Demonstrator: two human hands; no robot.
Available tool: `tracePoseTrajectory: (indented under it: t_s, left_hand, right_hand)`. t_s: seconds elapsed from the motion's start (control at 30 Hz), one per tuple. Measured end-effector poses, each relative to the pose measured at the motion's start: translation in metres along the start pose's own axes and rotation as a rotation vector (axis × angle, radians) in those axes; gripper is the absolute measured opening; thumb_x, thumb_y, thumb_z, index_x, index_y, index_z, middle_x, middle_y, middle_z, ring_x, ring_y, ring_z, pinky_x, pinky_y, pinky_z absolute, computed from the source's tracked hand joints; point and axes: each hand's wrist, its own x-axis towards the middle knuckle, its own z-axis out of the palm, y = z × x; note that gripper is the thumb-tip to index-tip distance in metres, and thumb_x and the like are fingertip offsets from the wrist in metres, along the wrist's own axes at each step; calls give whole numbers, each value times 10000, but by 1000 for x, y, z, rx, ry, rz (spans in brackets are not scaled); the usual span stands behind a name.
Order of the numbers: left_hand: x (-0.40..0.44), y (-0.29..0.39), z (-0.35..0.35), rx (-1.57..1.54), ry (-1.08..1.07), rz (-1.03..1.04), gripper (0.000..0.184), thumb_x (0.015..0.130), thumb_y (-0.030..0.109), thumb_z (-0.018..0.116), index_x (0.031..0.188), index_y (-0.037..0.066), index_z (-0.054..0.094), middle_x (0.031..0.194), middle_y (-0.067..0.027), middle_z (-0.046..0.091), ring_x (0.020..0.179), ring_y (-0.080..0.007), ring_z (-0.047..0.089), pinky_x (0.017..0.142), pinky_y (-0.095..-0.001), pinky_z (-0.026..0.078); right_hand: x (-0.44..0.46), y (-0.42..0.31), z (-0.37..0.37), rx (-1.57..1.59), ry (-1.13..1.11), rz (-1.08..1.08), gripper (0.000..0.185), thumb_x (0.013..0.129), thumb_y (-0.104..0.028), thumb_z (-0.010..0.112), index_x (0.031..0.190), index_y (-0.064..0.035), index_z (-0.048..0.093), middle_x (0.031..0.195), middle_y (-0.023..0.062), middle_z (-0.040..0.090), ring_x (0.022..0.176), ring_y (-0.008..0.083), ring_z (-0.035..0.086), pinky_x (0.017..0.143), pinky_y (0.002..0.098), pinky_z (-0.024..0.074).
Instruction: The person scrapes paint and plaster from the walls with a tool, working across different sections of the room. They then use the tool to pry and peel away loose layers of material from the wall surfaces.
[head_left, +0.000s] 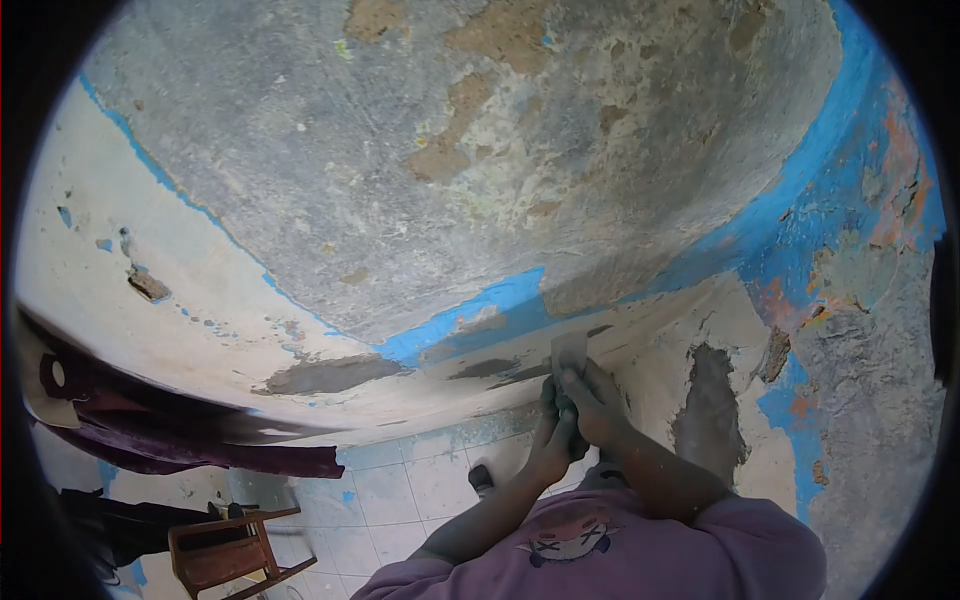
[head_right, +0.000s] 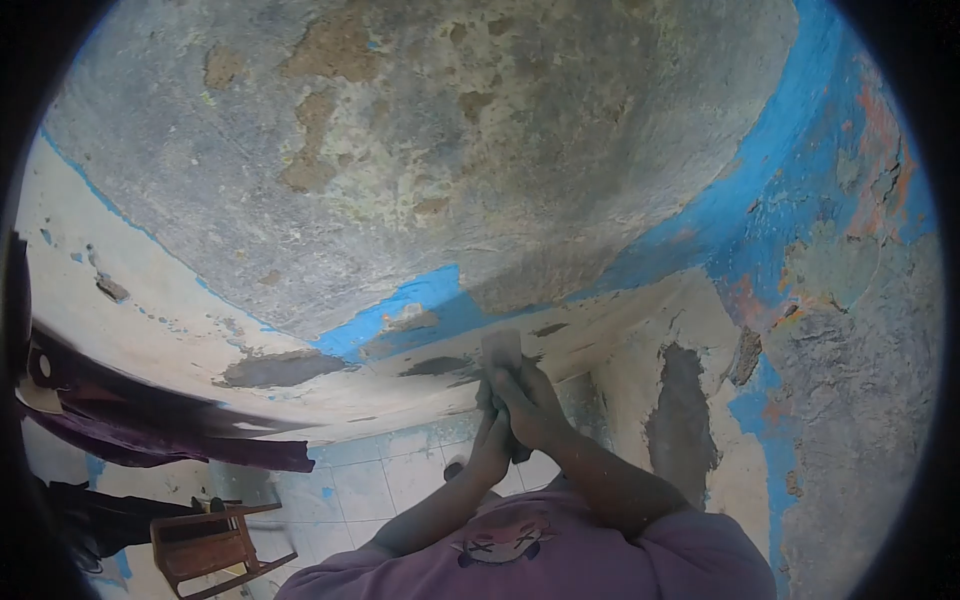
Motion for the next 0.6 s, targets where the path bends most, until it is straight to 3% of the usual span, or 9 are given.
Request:
tracePoseTrajectory:
  t_s: [0.13,0.2,0.4,0.47,0.5,0.57,0.6]
  left_hand:
    - [-2,-18,-14,-42,12,-77,237,959,253,325,1001,52,445,567,6,468,399,-67,406,361,-211,295]
    - [0,-19,-17,28,8,-100,253,961,267,316,989,54,449,550,9,461,396,-69,409,354,-211,293]
    - [2,-15,-20,178,68,-117,315,950,266,302,849,43,499,527,-3,474,416,-84,448,380,-225,326]
    - [13,-17,-30,826,10,373,331,926,255,365,771,-2,504,534,-44,498,436,-140,488,416,-294,374]
    - [13,-13,-28,827,17,367,331,926,255,365,771,-2,504,534,-44,498,436,-140,488,416,-294,374]
    - [14,-2,-18,432,82,22,318,903,218,378,727,-16,502,516,-89,507,459,-192,528,438,-338,392]
    - [12,-4,-17,432,85,23,318,903,218,378,727,-16,502,516,-89,507,459,-192,528,438,-338,392]
  right_hand:
    - [-3,29,1,197,126,142,254,932,-279,422,894,-39,495,728,27,515,520,65,451,472,214,383]
    - [8,29,3,273,101,282,230,936,-247,400,1025,-52,486,716,22,504,517,84,443,438,228,367]
    - [15,29,8,284,131,378,291,924,-327,439,952,-43,493,621,1,443,436,85,401,399,236,346]
    - [29,18,9,286,145,386,297,922,-337,441,933,-44,491,611,0,435,430,85,397,397,237,344]
    - [33,14,11,289,162,400,304,920,-346,444,915,-45,490,601,-1,428,425,85,393,394,238,341]
    - [31,20,13,300,160,371,315,926,-339,430,880,-35,494,583,-4,423,408,80,391,374,235,327]
    - [30,23,12,306,163,336,330,932,-333,417,845,-24,498,564,-7,419,392,75,388,353,232,313]
